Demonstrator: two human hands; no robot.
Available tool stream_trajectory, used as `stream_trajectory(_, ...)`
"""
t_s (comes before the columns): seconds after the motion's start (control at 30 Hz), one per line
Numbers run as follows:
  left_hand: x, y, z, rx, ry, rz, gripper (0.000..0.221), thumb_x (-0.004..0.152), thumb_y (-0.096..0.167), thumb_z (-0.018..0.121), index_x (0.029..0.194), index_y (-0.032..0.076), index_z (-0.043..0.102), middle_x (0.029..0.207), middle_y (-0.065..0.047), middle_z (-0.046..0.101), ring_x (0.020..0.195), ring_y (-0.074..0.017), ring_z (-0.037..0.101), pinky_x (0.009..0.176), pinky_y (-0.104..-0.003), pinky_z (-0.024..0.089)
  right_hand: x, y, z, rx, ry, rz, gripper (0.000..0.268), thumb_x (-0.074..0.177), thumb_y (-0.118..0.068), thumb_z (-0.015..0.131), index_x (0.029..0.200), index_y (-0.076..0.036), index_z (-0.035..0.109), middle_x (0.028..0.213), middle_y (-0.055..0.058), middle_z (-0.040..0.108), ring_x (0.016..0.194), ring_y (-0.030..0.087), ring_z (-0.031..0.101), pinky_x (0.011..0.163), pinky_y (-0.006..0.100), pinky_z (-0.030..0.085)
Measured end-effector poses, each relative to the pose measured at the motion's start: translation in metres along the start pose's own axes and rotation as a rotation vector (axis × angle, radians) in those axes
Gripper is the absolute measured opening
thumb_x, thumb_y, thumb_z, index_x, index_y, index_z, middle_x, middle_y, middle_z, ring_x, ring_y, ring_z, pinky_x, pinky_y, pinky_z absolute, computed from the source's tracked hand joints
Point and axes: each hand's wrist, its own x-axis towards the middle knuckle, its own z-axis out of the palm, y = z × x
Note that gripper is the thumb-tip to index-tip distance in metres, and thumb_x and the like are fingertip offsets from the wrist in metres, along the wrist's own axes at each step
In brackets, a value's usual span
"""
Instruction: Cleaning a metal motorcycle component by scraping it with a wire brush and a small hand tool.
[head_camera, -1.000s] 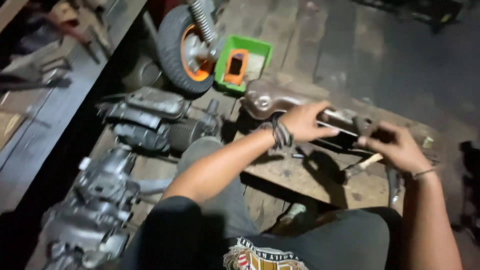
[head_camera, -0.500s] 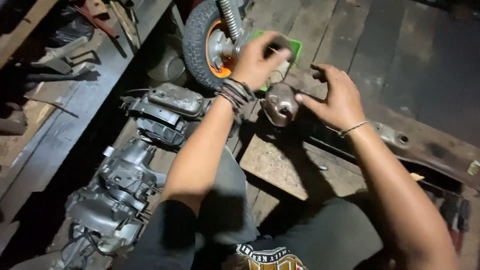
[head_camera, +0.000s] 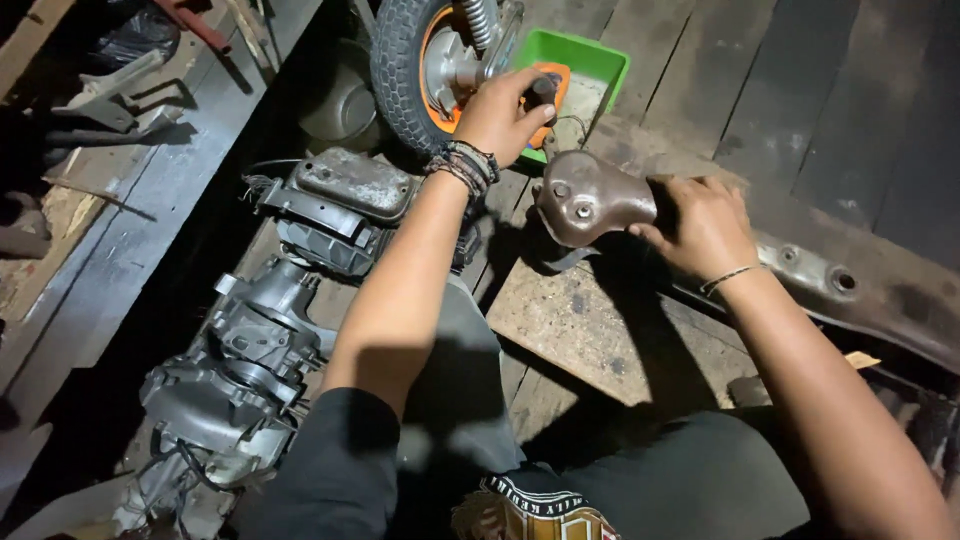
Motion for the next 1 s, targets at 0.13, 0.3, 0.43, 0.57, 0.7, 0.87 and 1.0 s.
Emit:
stream_trajectory(0.13, -0.001, 0.003, 0.002, 0.067, -0.018, 0.046, 0.038, 0.095, 0.02, 0.068, 0.129, 0.003, 0.064, 0.119, -0.015, 0.072, 0.102, -0.0343, 0.07, 0.083, -0.049, 0.057, -0.001, 0.003, 0.004, 0.007, 0.024, -0.013, 0.072, 0.086, -0.05, 0.074, 0.145, -0.014, 0.056, 0.125, 0.013, 0.071, 0.122, 0.039, 0.056, 0.098, 0.06, 0.044)
stream_trajectory(0.3, -0.004, 0.001, 0.005, 0.092, -0.04, 0.014, 0.046, 0.096, 0.017, 0.07, 0.139, 0.005, 0.059, 0.133, -0.016, 0.068, 0.117, -0.0372, 0.066, 0.096, -0.053, 0.056, 0.0, 0.001, 0.003, -0.002, 0.002, 0.005, 0.074, 0.086, -0.057, 0.071, 0.145, -0.015, 0.055, 0.131, 0.013, 0.068, 0.128, 0.039, 0.053, 0.098, 0.059, 0.042)
stream_trajectory(0.43, -0.006, 0.009, 0.006, 0.201, -0.086, 0.002, 0.048, 0.095, 0.02, 0.072, 0.139, 0.006, 0.059, 0.143, -0.015, 0.062, 0.121, -0.0406, 0.065, 0.1, -0.056, 0.053, -0.001, 0.001, 0.002, -0.027, -0.012, 0.002, 0.073, 0.087, -0.058, 0.07, 0.144, -0.014, 0.056, 0.13, 0.013, 0.069, 0.125, 0.038, 0.056, 0.097, 0.057, 0.043)
stream_trajectory(0.57, -0.008, 0.014, 0.004, 0.181, -0.061, 0.006, 0.037, 0.094, 0.019, 0.071, 0.128, 0.006, 0.064, 0.13, -0.015, 0.07, 0.109, -0.0407, 0.068, 0.088, -0.057, 0.056, -0.001, -0.002, 0.001, -0.019, -0.018, 0.016, 0.074, 0.086, -0.056, 0.07, 0.145, -0.014, 0.054, 0.131, 0.013, 0.068, 0.127, 0.041, 0.054, 0.102, 0.066, 0.04)
stream_trajectory(0.7, -0.006, 0.003, 0.01, 0.15, 0.0, 0.0, 0.04, 0.094, 0.021, 0.071, 0.131, 0.005, 0.064, 0.132, -0.014, 0.069, 0.113, -0.0389, 0.068, 0.092, -0.054, 0.055, 0.001, 0.002, 0.004, 0.019, -0.071, 0.07, 0.078, 0.086, -0.06, 0.068, 0.149, -0.016, 0.05, 0.141, 0.015, 0.061, 0.141, 0.046, 0.043, 0.113, 0.07, 0.03)
stream_trajectory(0.87, -0.007, 0.013, 0.005, 0.169, -0.019, 0.005, 0.038, 0.096, 0.02, 0.069, 0.13, 0.004, 0.062, 0.123, -0.016, 0.071, 0.103, -0.041, 0.069, 0.083, -0.056, 0.056, -0.002, -0.003, -0.003, -0.01, -0.026, 0.017, 0.075, 0.086, -0.057, 0.069, 0.149, -0.019, 0.051, 0.134, 0.011, 0.067, 0.127, 0.04, 0.053, 0.1, 0.065, 0.04)
stream_trajectory(1.0, -0.004, 0.007, 0.007, 0.189, 0.024, 0.03, 0.048, 0.097, 0.015, 0.068, 0.142, 0.008, 0.055, 0.129, -0.014, 0.069, 0.112, -0.0362, 0.069, 0.096, -0.055, 0.056, 0.0, 0.002, 0.003, -0.037, -0.005, 0.012, 0.073, 0.087, -0.06, 0.068, 0.144, -0.016, 0.056, 0.13, 0.013, 0.068, 0.12, 0.039, 0.058, 0.097, 0.06, 0.044)
